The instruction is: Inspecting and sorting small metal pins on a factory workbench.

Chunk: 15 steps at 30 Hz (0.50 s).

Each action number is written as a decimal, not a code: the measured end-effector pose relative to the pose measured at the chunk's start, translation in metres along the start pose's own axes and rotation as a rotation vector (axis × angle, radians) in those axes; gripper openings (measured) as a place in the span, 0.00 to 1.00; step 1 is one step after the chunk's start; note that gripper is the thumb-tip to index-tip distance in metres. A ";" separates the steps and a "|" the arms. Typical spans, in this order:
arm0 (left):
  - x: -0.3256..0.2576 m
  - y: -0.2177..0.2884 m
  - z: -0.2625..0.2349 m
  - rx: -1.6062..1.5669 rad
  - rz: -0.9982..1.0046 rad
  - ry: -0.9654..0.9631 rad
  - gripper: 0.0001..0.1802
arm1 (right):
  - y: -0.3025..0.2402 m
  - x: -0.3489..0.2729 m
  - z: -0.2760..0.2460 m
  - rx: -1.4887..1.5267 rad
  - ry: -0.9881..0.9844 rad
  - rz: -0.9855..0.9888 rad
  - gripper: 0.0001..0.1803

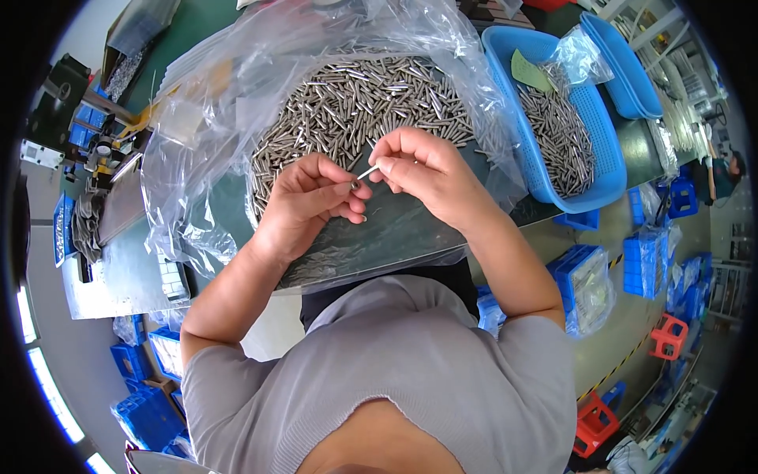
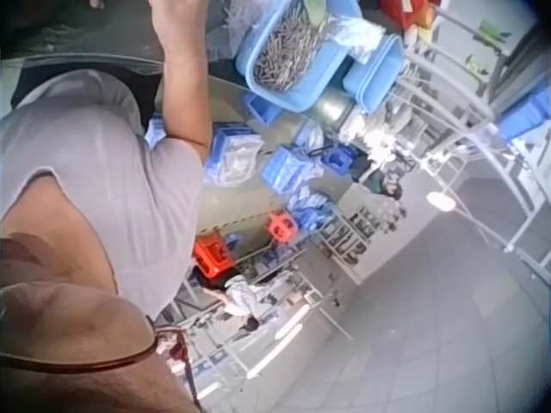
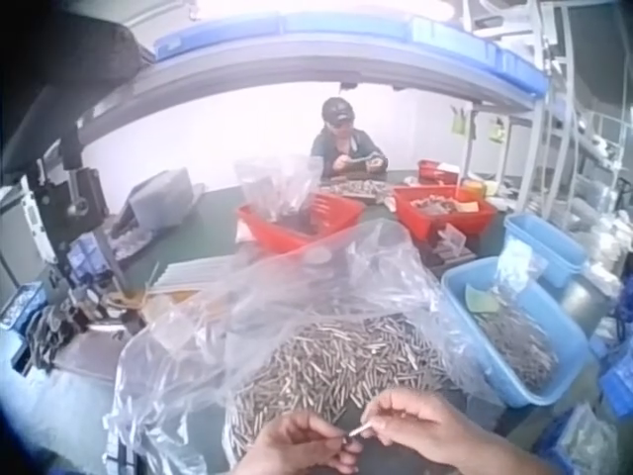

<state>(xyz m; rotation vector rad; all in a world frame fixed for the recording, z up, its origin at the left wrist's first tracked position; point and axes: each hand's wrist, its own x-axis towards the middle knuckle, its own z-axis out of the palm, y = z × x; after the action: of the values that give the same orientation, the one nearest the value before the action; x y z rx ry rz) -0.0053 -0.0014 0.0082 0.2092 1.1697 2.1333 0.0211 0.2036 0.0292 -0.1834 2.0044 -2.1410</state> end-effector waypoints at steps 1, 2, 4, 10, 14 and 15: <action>0.000 0.000 0.000 -0.005 -0.010 -0.001 0.03 | 0.001 0.000 0.001 -0.006 -0.024 0.004 0.05; 0.000 0.001 0.000 -0.003 -0.010 -0.001 0.03 | 0.001 0.000 0.002 -0.013 -0.048 0.009 0.06; 0.000 0.001 0.001 -0.019 -0.006 0.008 0.03 | 0.003 0.000 0.002 -0.044 -0.049 -0.021 0.05; -0.001 -0.001 -0.001 -0.023 0.009 0.001 0.03 | 0.005 -0.001 0.011 -0.008 -0.061 -0.036 0.04; 0.000 -0.003 -0.002 0.006 0.036 0.013 0.03 | 0.013 0.001 0.014 0.022 -0.067 0.028 0.04; 0.000 -0.003 -0.002 0.015 0.042 0.015 0.03 | 0.012 0.001 0.014 0.023 -0.066 0.026 0.04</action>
<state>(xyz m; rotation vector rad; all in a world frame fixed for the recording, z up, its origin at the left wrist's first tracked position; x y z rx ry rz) -0.0045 -0.0019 0.0050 0.2275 1.2001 2.1668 0.0237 0.1892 0.0181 -0.2196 1.9349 -2.1127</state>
